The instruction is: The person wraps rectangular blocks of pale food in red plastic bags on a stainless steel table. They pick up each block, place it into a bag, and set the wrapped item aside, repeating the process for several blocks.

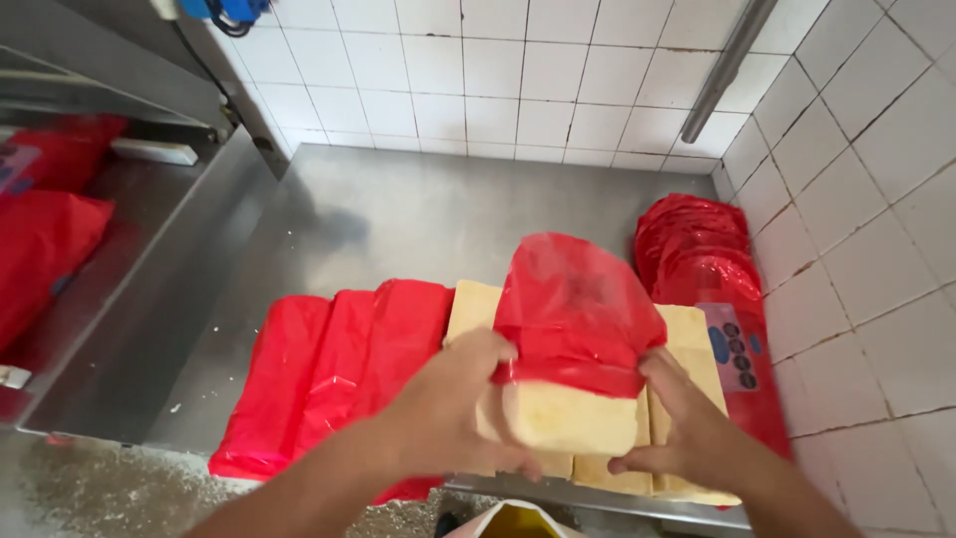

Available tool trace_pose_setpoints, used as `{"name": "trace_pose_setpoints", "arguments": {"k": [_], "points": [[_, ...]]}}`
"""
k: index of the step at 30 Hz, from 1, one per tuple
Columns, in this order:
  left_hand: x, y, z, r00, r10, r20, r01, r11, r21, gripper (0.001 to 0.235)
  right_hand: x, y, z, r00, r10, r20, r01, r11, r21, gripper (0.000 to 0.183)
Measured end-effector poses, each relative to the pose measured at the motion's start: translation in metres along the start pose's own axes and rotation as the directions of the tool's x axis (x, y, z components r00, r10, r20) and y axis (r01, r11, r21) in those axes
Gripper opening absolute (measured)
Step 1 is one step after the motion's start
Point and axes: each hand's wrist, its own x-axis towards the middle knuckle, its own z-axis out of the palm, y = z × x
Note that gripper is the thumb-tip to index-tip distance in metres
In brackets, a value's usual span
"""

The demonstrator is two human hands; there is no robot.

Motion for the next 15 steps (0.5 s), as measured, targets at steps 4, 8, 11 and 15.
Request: {"name": "trace_pose_setpoints", "arguments": {"k": [4, 8, 11, 15], "points": [[-0.008, -0.062, 0.054, 0.745, 0.565, -0.356, -0.521, 0.825, 0.219, 0.04, -0.009, 0.055, 0.049, 0.872, -0.414, -0.259, 0.359, 0.903, -0.235, 0.031], [-0.009, -0.13, 0.084, 0.475, 0.818, -0.324, -0.615, 0.572, 0.543, 0.034, 0.009, 0.108, 0.12, 0.808, -0.532, -0.253, 0.432, 0.828, -0.359, 0.045], [-0.012, -0.214, 0.127, 0.773, 0.623, -0.115, -0.475, 0.69, 0.547, 0.05, -0.021, -0.003, 0.112, 0.995, -0.018, -0.101, 0.049, 0.947, 0.317, 0.062], [-0.025, -0.2, 0.114, 0.992, 0.123, -0.004, -0.119, 0.966, 0.231, 0.089, 0.015, 0.066, 0.131, 0.67, 0.678, 0.301, -0.698, 0.714, -0.055, 0.085]]}}
